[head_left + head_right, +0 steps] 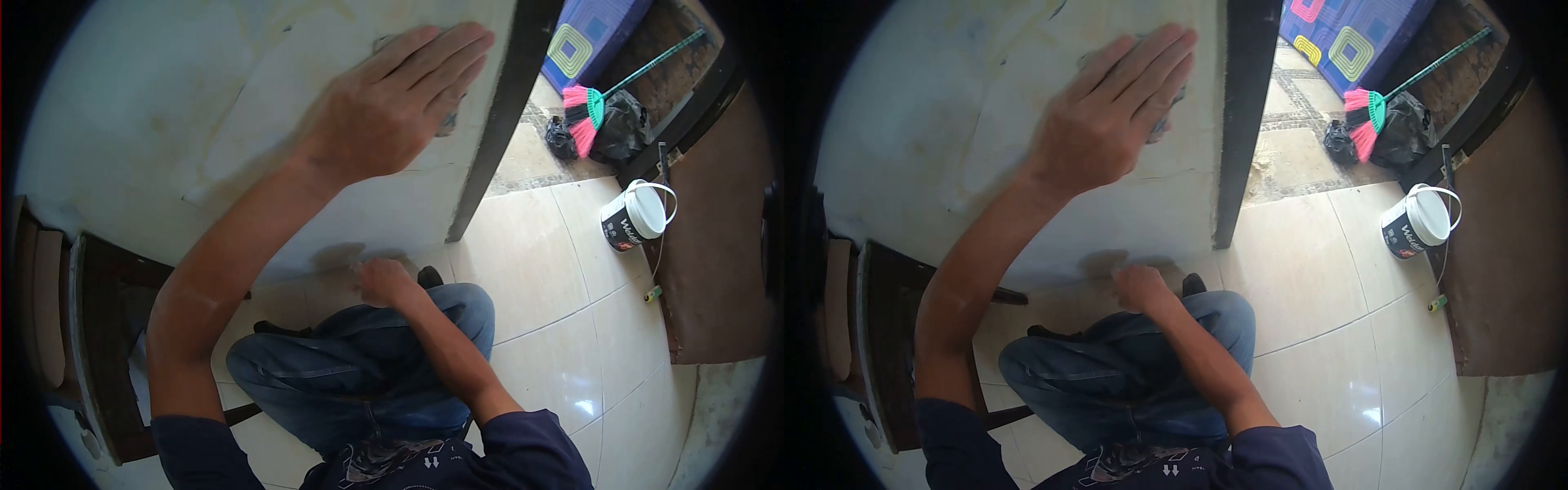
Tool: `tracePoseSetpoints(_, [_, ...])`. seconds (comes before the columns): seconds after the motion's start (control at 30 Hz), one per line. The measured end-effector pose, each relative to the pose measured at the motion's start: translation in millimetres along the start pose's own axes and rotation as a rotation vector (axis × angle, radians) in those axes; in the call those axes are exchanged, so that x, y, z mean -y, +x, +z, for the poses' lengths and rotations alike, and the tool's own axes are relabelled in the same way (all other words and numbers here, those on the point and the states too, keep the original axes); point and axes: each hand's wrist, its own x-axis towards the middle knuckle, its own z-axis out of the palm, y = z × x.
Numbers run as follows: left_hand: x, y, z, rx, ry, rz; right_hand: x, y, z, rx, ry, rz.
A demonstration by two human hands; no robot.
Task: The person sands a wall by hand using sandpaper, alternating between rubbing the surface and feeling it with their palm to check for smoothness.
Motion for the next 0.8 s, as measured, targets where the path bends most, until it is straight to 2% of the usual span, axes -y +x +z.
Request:
tracePoseSetpoints(0.1, [-19.6, -21.7, 6.9, 0.071, 0.054, 0.053, 0.1, 1.7, 3.3, -0.001, -0.009, 0.001])
tracePoseSetpoints(0.2, [-61.3, -74.0, 22.0, 0.135, -0.025, 0.085, -1.1, 3.3, 4.7, -0.011, -0.027, 0.010])
tracePoseSetpoints(0.27, [-68.1, -93.6, 24.3, 0.138, -0.066, 0.106, -2.7, 0.8, 2.3, 0.006, -0.034, 0.022])
tracePoseSetpoints(0.37, [-62.9, -95.8, 22.0, 0.137, -0.156, 0.112, 1.0, -1.3, -2.1, 0.040, -0.030, 0.033])
tracePoseSetpoints(0.57, [-8.6, -58.5, -15.1, 0.132, -0.181, 0.035, 9.8, 1.7, -3.8, 0.043, 0.005, 0.019])
tracePoseSetpoints(0.73, [-53.7, -88.3, 0.9, 0.084, -0.215, 0.152, 9.0, 4.1, -2.2, 0.034, -0.027, 0.006])
tracePoseSetpoints(0.8, [-63.5, -95.4, 12.5, 0.171, -0.203, 0.189, 8.7, 2.9, -3.2, 0.048, -0.011, 0.006])
